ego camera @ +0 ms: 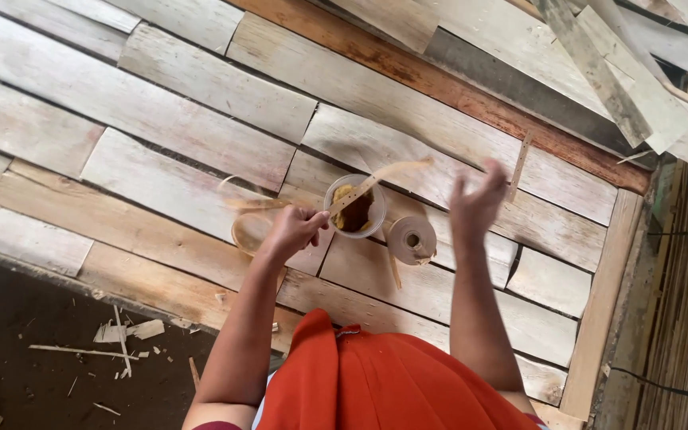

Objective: The person assembles bamboo strips into a panel by applying adhesive to small bamboo pieces and pressing them onto the surface. The person repeatedly picks up pieces, applies adhesive, and secures them in place.

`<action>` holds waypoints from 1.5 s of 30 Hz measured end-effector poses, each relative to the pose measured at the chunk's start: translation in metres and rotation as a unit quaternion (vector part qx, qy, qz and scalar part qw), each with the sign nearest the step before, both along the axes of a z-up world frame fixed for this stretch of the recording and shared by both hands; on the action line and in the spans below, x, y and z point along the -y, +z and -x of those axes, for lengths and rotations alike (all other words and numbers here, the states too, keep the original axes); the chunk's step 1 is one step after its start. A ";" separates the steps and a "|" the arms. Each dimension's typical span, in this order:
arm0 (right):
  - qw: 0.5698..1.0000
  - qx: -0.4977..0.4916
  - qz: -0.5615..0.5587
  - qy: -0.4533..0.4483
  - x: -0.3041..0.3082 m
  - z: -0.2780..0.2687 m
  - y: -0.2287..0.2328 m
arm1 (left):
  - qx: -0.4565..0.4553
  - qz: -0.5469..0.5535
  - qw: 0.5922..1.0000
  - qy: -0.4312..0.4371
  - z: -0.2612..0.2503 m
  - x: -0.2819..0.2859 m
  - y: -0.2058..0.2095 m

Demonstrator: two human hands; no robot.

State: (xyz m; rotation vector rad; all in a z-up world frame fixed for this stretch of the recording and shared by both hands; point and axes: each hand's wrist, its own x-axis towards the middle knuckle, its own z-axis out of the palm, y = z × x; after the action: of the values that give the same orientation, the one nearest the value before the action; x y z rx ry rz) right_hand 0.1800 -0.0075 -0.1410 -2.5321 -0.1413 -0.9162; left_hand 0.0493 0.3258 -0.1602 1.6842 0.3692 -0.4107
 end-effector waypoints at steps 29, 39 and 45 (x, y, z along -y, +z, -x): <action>0.846 -0.306 0.329 0.287 -0.130 0.082 -0.032 | 0.110 0.029 0.988 0.100 0.001 0.028 0.153; 0.829 -0.357 0.326 0.282 -0.126 0.075 -0.047 | 0.267 0.147 0.947 0.105 0.051 0.015 0.232; 0.834 -0.357 0.285 0.310 -0.119 0.084 -0.012 | 0.269 0.141 0.942 0.142 0.047 0.026 0.239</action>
State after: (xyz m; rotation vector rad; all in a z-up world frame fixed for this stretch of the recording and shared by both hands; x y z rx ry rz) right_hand 0.0962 0.1111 -0.1533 -2.8403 -1.0448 0.4064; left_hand 0.0020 0.2997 0.0791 1.3661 0.1329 0.2083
